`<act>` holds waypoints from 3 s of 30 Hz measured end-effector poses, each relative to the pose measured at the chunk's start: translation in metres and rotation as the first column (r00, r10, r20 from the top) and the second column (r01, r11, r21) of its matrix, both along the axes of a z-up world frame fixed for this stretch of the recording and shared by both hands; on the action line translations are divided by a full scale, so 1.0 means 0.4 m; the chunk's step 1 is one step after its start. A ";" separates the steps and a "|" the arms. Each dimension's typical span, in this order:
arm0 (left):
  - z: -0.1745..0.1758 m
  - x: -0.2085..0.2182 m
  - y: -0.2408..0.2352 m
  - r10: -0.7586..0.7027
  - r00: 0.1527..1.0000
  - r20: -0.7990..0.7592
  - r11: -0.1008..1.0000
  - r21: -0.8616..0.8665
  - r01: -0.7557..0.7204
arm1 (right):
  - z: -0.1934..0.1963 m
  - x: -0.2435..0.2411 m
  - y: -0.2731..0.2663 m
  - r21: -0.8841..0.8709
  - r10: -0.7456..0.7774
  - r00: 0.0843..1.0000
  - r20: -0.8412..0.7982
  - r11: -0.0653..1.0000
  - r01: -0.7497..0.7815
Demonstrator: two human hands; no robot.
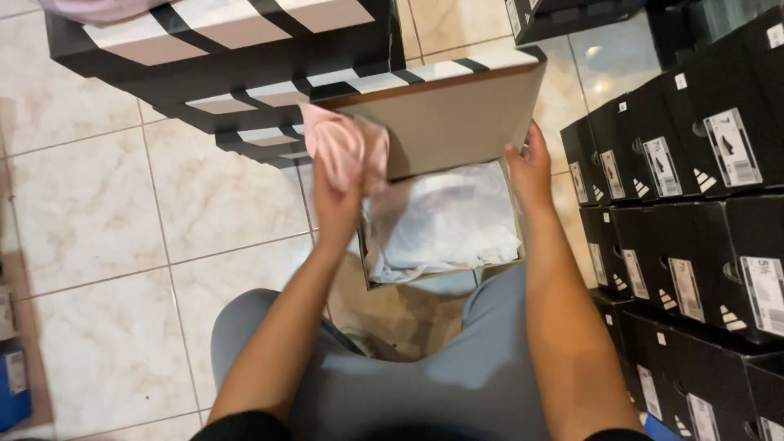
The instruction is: Organizing and cleaning shoe boxes in a storage area by wiping them and stacking them.
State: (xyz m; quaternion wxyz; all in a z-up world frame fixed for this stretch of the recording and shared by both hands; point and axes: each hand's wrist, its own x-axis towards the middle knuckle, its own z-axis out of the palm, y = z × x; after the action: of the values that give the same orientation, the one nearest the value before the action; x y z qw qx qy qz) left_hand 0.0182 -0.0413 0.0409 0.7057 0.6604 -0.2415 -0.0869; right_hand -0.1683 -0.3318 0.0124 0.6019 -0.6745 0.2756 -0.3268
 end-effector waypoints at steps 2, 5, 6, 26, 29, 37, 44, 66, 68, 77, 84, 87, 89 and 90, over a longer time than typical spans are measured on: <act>-0.005 -0.013 -0.090 0.153 0.897 0.414 0.964 0.135 -0.227 | -0.032 0.015 -0.009 -0.121 -0.011 1.000 0.003 0.993 0.011; -0.107 -0.012 -0.224 -0.045 0.669 0.742 0.765 0.456 -0.455 | -0.078 0.002 -0.035 -0.152 0.000 0.999 -0.045 0.988 -0.007; -0.112 -0.033 -0.261 -0.038 0.662 0.748 0.768 0.446 -0.460 | -0.075 0.006 -0.027 -0.159 0.001 0.999 -0.036 0.987 -0.007; -0.212 -0.104 -0.535 -0.225 0.369 0.902 0.909 0.331 -0.254 | -0.077 0.013 0.002 -0.057 -0.054 0.990 -0.130 0.997 0.047; -0.127 -0.119 -0.566 -0.089 0.248 0.965 0.918 0.176 -0.355 | -0.105 0.002 -0.024 -0.129 -0.081 0.989 -0.121 0.989 0.065; -0.219 0.135 -0.182 0.033 0.168 0.985 0.781 0.079 -0.619 | -0.081 0.016 -0.007 0.110 -0.093 0.989 -0.114 0.988 0.106; -0.171 -0.040 -0.373 -0.054 0.444 0.894 0.831 0.288 -0.477 | -0.080 0.015 -0.005 0.076 -0.103 0.992 -0.072 0.991 0.108; 0.170 0.182 0.238 -0.127 0.789 -0.601 -0.142 0.798 0.586 | -0.083 -0.055 -0.086 0.518 0.151 0.975 -0.161 0.854 -0.047; 0.218 0.159 0.224 -0.414 0.655 -0.631 -0.230 0.769 0.596 | -0.103 -0.057 -0.092 0.518 0.205 0.933 -0.297 0.855 -0.023; 0.074 0.119 0.155 -0.199 0.634 -0.747 -0.094 0.658 0.747 | 0.081 -0.051 0.017 0.409 0.392 0.596 -0.701 0.905 -0.114; 0.010 0.147 0.185 -0.340 0.578 -0.742 -0.383 0.671 0.635 | -0.045 -0.041 -0.012 0.171 0.311 0.423 -0.851 0.926 -0.336; 0.120 0.091 0.156 -0.267 0.579 -0.770 -0.073 0.616 0.785 | -0.047 -0.041 0.001 0.149 0.291 0.498 -0.817 0.940 -0.306; 0.102 0.095 0.156 -0.353 0.623 -0.697 -0.018 0.671 0.741 | -0.062 -0.037 -0.013 0.080 0.227 0.520 -0.824 0.954 -0.289; 0.054 0.113 0.164 -0.351 0.624 -0.698 -0.017 0.671 0.741 | -0.027 -0.026 0.003 0.082 0.229 0.519 -0.824 0.953 -0.291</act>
State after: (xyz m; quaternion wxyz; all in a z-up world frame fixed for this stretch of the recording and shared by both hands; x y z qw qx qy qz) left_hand 0.0636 0.0242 0.0624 0.0963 0.7549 -0.2613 -0.5937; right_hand -0.1788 -0.3306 0.0016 0.4217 -0.8012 0.4097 0.1113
